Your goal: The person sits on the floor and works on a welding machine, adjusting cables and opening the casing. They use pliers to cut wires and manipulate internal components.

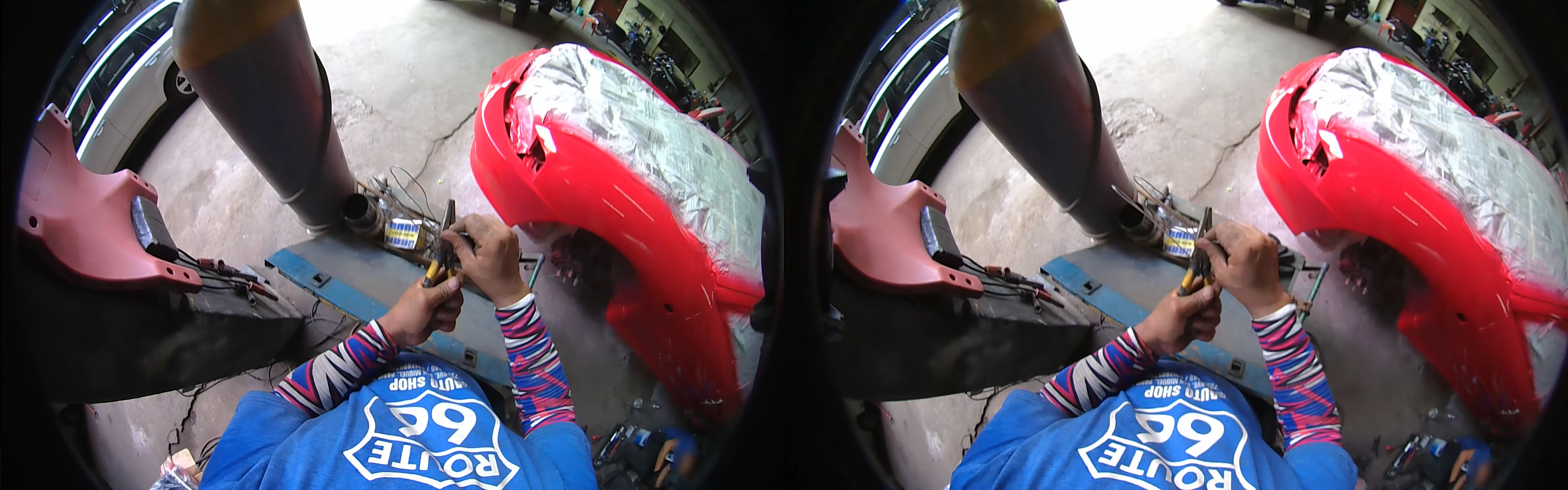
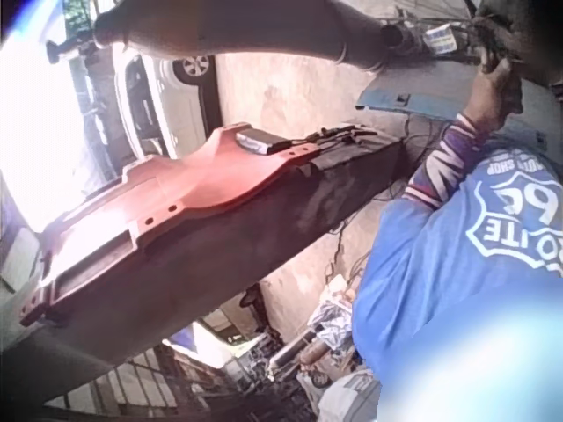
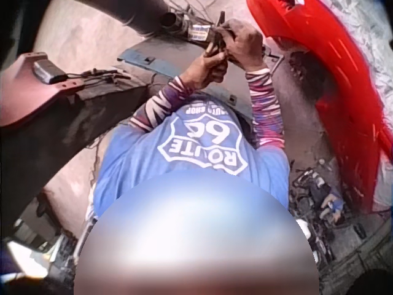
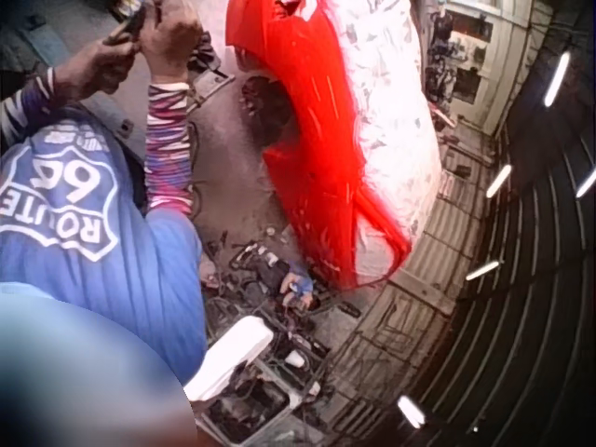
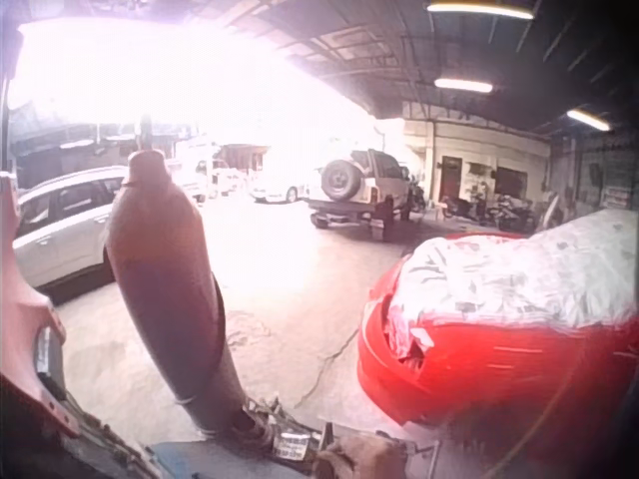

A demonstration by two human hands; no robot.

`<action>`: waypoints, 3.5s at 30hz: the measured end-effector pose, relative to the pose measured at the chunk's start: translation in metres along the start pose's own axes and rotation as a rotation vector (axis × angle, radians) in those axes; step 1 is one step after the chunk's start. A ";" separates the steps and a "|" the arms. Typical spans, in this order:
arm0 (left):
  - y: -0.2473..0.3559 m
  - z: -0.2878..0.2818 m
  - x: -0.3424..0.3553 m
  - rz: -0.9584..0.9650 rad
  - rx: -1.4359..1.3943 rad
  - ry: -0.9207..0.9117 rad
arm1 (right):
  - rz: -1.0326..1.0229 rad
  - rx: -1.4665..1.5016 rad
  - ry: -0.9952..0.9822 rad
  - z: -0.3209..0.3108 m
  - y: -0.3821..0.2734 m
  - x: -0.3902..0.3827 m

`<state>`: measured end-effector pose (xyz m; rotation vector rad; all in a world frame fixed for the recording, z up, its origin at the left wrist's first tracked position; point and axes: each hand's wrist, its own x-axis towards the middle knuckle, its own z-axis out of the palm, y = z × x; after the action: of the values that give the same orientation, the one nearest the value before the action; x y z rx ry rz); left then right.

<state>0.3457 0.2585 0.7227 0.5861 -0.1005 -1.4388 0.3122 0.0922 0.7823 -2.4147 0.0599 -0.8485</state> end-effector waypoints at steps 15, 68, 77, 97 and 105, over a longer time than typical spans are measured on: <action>0.023 0.023 -0.003 0.051 0.280 -0.001 | 0.013 0.048 0.059 -0.027 0.007 -0.009; 0.047 0.012 -0.015 -0.023 -0.032 -0.330 | -0.064 0.165 0.379 -0.001 0.022 0.004; 0.056 0.004 -0.005 0.258 0.910 0.340 | 0.099 0.171 0.347 0.007 0.032 0.009; 0.053 -0.177 0.086 -0.588 2.197 0.490 | 0.184 0.382 0.987 -0.167 0.001 -0.039; 0.146 -0.202 0.064 -0.853 1.489 0.288 | 0.166 0.262 1.171 -0.194 -0.015 -0.051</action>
<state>0.5693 0.2649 0.5952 2.2409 -0.8055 -1.8963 0.1556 0.0180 0.8846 -1.3697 0.5357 -1.9049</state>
